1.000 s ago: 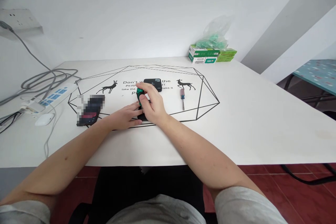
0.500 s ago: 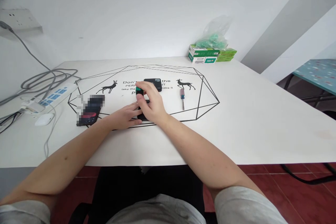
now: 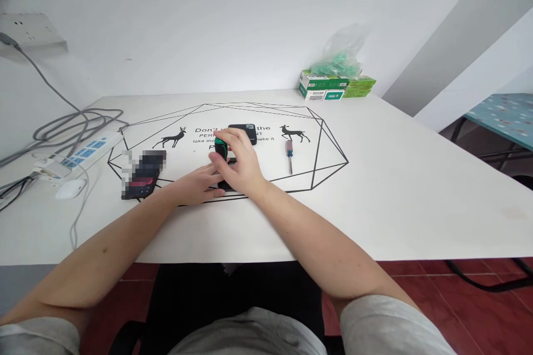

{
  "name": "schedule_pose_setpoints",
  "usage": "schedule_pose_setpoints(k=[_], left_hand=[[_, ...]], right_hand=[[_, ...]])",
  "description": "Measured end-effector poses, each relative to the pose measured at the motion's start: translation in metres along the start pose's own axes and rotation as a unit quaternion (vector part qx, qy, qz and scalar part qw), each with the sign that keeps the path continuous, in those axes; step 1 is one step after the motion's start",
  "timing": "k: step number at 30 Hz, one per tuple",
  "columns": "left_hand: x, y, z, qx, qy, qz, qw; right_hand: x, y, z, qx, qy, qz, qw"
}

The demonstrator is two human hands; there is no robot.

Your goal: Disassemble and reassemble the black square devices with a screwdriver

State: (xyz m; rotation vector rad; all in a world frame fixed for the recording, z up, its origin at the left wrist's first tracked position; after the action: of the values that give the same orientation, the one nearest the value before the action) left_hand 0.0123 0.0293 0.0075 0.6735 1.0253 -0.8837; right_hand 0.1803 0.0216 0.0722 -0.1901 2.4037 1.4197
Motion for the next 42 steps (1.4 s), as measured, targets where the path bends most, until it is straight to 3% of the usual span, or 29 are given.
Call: schedule_pose_setpoints(k=[4,16,30,33,38,42], left_hand=[[-0.004,0.001,0.005,0.01,0.003,-0.013,1.0],[-0.007,0.002,0.008,0.007,-0.016,-0.006,1.0],[-0.006,-0.001,0.006,-0.011,-0.032,-0.014,0.999],[-0.008,0.0,0.005,-0.023,-0.049,0.022,0.998],[-0.013,0.004,0.004,-0.043,-0.039,0.128,0.99],[-0.013,0.007,-0.005,-0.072,0.008,0.164,0.984]], right_hand=[[0.002,0.001,0.003,0.013,-0.038,0.002,0.999],[0.002,0.0,0.002,0.053,-0.008,-0.001,0.999],[-0.001,0.001,-0.002,0.046,0.012,0.02,0.999],[-0.005,0.001,-0.003,0.033,0.024,0.046,0.998],[-0.008,0.001,0.003,0.042,0.037,0.092,0.994],[-0.009,0.001,0.011,0.065,0.032,0.102,0.992]])
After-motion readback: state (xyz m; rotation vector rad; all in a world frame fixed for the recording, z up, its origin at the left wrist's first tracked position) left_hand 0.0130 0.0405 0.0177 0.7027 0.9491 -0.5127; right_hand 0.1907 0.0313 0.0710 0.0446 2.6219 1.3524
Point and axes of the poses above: each hand's wrist, its own y-axis towards the middle knuckle, its own x-axis out of the palm, z = x × y, the point moved 5 cm from there along y, towards the middle knuckle, and after that the axes turned 11 degrees about -z, right-handed, at the moved point
